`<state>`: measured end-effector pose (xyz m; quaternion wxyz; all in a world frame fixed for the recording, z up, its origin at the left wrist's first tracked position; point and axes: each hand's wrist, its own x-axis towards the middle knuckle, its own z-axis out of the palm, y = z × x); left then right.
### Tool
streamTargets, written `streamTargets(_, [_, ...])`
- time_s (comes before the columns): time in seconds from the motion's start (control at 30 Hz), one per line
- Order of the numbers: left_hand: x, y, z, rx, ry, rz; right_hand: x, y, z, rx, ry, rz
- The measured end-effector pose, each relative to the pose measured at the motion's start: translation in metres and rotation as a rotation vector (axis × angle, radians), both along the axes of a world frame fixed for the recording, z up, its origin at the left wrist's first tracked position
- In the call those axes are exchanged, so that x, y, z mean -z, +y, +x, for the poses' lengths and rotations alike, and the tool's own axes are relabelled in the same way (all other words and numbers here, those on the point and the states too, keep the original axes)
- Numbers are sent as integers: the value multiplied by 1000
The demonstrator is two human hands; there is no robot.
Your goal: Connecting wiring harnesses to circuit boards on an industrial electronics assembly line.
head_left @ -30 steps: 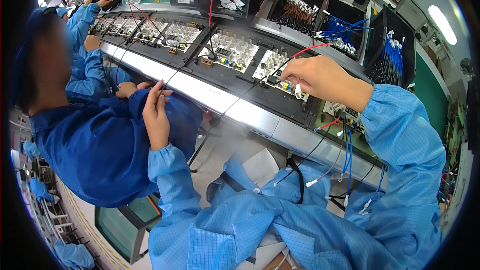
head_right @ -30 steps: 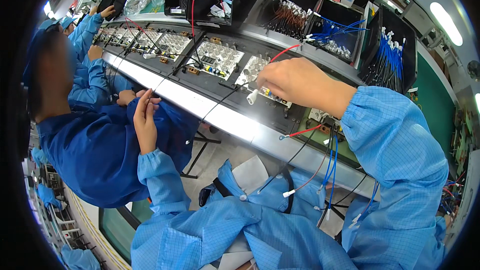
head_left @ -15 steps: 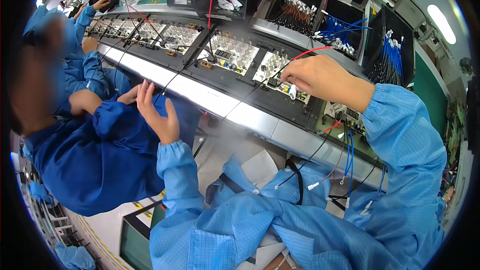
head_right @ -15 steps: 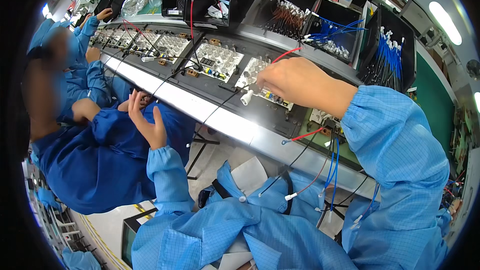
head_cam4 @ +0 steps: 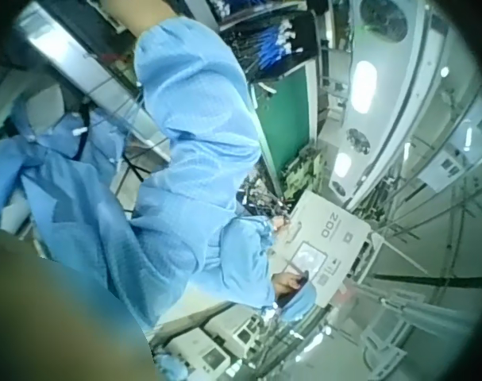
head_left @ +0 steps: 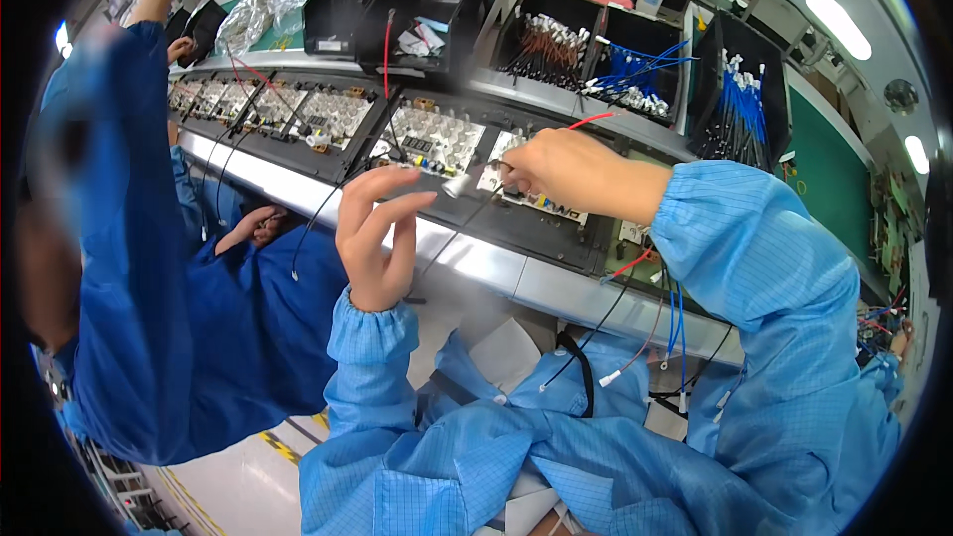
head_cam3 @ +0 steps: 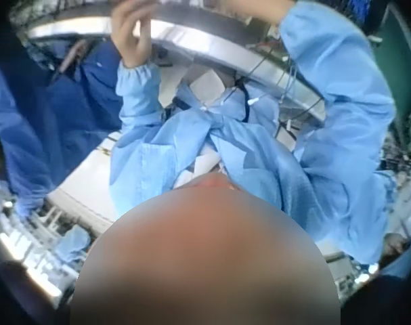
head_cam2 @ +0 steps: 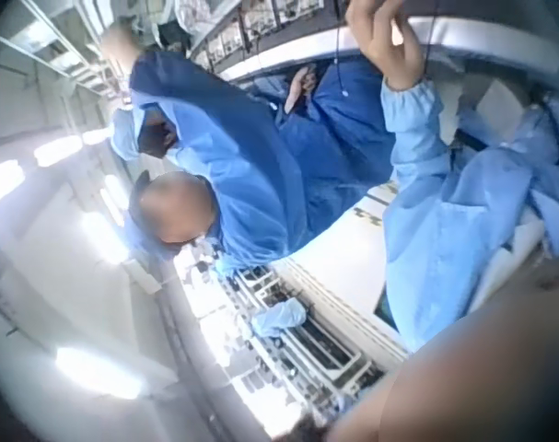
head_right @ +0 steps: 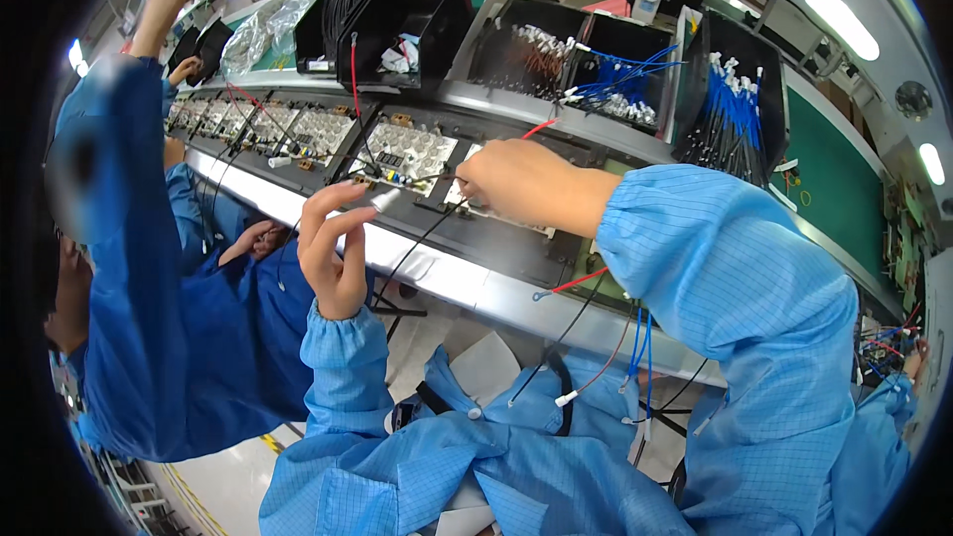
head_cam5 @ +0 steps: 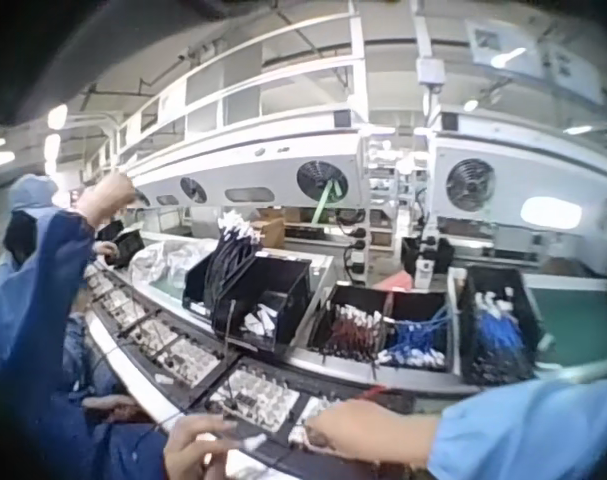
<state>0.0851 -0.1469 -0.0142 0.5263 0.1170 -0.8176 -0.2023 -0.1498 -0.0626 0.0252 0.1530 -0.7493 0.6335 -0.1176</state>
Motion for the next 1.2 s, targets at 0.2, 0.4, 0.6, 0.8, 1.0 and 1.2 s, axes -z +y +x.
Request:
streamTargets(0.2, [10, -18, -12, 162, -129, 233, 5, -6, 7, 0, -30, -40])
streamTargets(0.4, [49, -34, -14, 255, -137, 634, 13, -6, 12, -28, 45, -94])
streamTargets(0.6, [44, -34, -16, 315, -185, 769, 18, -6, 7, -25, 54, -82])
streamTargets(0.8, [40, -41, -13, 271, -255, 779, 2, -2, 6, 4, 180, -49])
streamTargets(1.0, [38, -41, -12, 265, -252, 757, 5, -1, 0, -31, 63, -65])
streamTargets(1.2, [34, -41, -11, 254, -263, 740, 6, 2, 7, -81, 67, -73])
